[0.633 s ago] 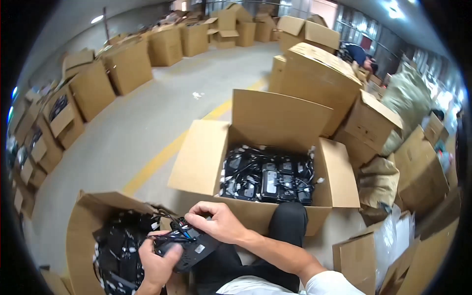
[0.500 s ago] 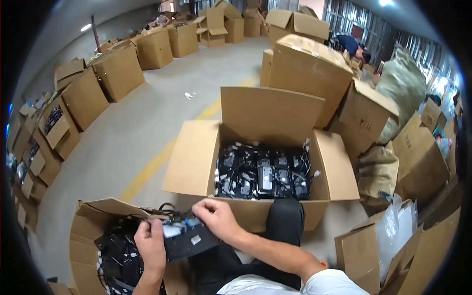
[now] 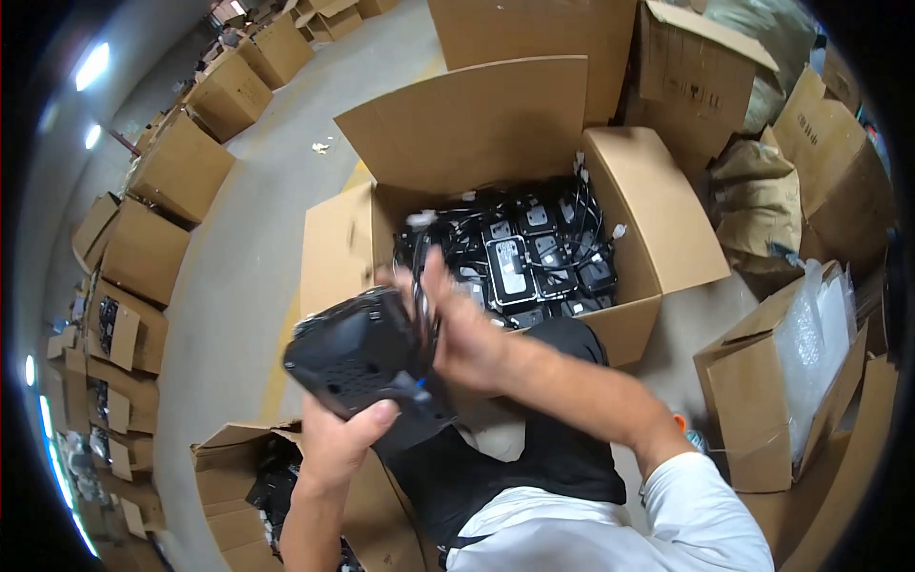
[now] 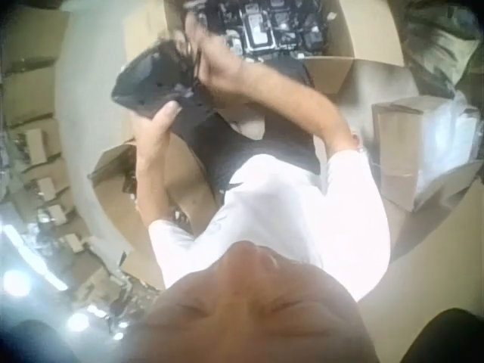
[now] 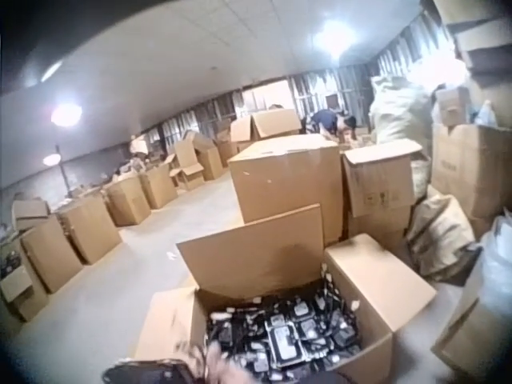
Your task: The person sorts black plastic electronic housing components by hand, moving them into and out of cardboard boxes.
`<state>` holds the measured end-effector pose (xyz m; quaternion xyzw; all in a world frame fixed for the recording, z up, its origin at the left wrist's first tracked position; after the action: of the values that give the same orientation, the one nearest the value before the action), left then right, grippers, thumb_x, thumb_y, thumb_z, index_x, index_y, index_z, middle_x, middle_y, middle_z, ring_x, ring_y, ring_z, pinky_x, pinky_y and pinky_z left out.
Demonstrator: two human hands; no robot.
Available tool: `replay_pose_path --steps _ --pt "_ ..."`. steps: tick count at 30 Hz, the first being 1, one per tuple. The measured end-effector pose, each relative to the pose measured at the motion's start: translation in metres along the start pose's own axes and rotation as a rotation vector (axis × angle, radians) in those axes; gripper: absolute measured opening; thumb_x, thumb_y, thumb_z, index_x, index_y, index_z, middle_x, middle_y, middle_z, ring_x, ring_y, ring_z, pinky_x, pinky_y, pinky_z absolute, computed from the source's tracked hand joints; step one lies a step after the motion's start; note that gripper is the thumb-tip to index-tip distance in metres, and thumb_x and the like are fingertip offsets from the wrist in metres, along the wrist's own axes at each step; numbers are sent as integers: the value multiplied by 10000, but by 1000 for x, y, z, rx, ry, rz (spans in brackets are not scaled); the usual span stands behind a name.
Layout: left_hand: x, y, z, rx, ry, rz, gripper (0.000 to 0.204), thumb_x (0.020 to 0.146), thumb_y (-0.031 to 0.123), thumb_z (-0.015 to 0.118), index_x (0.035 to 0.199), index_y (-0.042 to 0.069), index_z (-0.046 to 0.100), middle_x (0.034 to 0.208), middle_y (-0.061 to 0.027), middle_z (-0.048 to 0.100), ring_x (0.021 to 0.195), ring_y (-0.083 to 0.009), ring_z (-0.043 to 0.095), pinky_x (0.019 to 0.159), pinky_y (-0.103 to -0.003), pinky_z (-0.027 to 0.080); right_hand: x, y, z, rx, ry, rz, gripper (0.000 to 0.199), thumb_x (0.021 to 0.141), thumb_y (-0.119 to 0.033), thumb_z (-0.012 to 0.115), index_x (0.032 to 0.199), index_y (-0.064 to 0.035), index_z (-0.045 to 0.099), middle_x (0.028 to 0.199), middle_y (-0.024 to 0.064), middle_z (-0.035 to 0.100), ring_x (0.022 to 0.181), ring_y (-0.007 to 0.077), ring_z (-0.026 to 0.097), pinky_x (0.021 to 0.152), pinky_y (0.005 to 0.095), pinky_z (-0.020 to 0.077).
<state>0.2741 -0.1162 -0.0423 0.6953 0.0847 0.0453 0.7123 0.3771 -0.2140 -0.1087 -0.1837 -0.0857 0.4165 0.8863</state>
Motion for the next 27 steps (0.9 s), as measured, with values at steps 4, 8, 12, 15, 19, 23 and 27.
replay_pose_path --steps 4,8,12,15,19,23,27 --pt "65 -26 26 -125 -72 -133 688 807 302 782 1354 16 479 1169 -76 617 1029 -185 631 890 -346 541 44 -110 -46 -129 113 -364 165 963 -245 677 954 -91 619 829 43 675 763 173 690 710 326 587" --pt "157 -126 7 -149 108 -270 376 908 168 733 1193 -27 583 1054 -106 681 919 -200 679 841 -353 568 65 -149 -126 -247 339 -348 138 927 -113 704 1041 -49 658 783 33 651 752 180 685 732 329 580" --pt "208 -263 4 -107 13 -548 388 912 190 747 1212 -13 609 1113 -128 703 960 -254 692 873 -419 570 75 -133 -227 -536 646 -188 88 897 -92 712 936 -89 633 795 25 646 697 154 674 656 283 560" --pt "227 -309 19 -47 -16 -629 336 951 192 695 1209 -6 614 1112 -126 700 953 -250 685 867 -417 565 70 -126 -265 -527 810 -241 215 852 -65 717 1017 -46 580 864 48 645 696 153 649 653 296 540" --pt "250 -353 21 34 -19 -684 390 967 257 676 1234 -17 600 1118 -129 691 957 -249 670 856 -405 546 68 -125 -286 -681 902 -213 318 812 -94 748 1047 -14 549 868 53 620 726 151 606 696 300 502" --pt "258 -376 15 500 41 -565 519 954 378 682 1283 -11 582 1135 -127 693 1009 -243 656 888 -392 533 71 -127 -282 -1005 921 -238 424 812 -170 750 1111 46 542 967 108 638 885 196 626 815 343 513" --pt "244 -366 33 644 57 -751 698 914 544 645 1392 48 530 1213 -201 657 1011 -377 670 669 -538 579 60 -144 -237 -1553 915 -502 914 815 -203 740 1465 154 205 1464 354 355 1373 461 378 1156 438 320"
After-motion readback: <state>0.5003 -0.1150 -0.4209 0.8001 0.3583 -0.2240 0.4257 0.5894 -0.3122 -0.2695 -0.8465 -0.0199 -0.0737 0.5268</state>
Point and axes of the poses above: each hand's wrist, its own x-axis towards the middle knuckle, its own z-axis out of the palm, y = z × x, the point moved 6 cm from there along x, towards the middle knuckle
